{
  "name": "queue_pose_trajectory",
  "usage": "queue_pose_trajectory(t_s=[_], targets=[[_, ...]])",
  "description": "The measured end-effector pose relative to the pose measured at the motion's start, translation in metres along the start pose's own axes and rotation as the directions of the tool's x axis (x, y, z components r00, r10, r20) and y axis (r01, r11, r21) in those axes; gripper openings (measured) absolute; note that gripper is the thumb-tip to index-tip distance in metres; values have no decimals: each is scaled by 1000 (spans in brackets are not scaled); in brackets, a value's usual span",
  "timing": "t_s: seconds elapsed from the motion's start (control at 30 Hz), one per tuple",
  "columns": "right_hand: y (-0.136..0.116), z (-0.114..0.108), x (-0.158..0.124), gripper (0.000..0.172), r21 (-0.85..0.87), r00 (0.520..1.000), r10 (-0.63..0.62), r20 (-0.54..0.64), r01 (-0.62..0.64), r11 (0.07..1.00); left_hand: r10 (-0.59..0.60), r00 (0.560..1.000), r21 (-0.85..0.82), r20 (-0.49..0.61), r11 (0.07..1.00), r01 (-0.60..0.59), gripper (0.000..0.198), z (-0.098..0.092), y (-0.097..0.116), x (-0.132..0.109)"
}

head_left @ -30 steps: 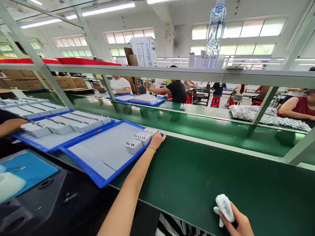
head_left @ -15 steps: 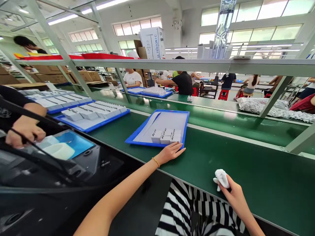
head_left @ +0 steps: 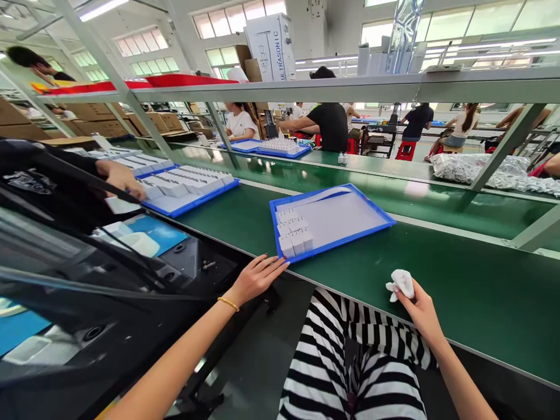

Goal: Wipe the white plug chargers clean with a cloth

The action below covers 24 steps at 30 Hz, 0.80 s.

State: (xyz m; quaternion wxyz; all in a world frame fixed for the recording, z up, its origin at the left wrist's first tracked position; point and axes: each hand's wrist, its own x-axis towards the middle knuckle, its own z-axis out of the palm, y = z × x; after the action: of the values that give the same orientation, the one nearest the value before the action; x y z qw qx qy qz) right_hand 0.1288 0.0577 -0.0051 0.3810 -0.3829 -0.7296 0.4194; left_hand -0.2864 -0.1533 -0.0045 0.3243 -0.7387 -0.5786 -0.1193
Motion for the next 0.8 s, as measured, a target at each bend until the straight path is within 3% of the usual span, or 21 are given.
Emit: queue_pose_trajectory(t_s=[0.13, 0.2, 0.27, 0.37, 0.47, 0.53, 0.67, 0.8], targets=[[-1, 0, 3, 50, 14, 1000, -2, 14, 2, 1000, -108, 987, 121, -119, 985, 122, 65, 0, 7, 0], [-2, 0, 3, 48, -9, 999, -13, 31, 13, 1000, -175, 963, 115, -204, 973, 201, 65, 4, 21, 23], [-4, -1, 2, 46, -35, 999, -22, 30, 23, 999, -225, 945, 45, -239, 969, 242, 59, 10, 42, 64], [-6, -2, 1, 44, -63, 999, -30, 17, 31, 998, -286, 954, -136, -92, 952, 273, 48, 26, 80, 145], [-6, -1, 1, 44, -57, 999, -36, 2, 36, 998, -228, 970, -259, 87, 935, 243, 45, 50, 116, 222], [-5, 0, 1, 44, -44, 999, -40, -2, 40, 998, -212, 952, -306, 222, 912, 274, 47, 67, 134, 259], [-4, 1, 1, 43, -26, 999, -43, 22, 44, 999, -278, 888, -320, 365, 859, 400, 43, 95, 152, 288], [-3, 2, 0, 46, 24, 999, -26, 36, 25, 999, -313, 881, -327, 356, 841, 431, 31, 99, 155, 273]])
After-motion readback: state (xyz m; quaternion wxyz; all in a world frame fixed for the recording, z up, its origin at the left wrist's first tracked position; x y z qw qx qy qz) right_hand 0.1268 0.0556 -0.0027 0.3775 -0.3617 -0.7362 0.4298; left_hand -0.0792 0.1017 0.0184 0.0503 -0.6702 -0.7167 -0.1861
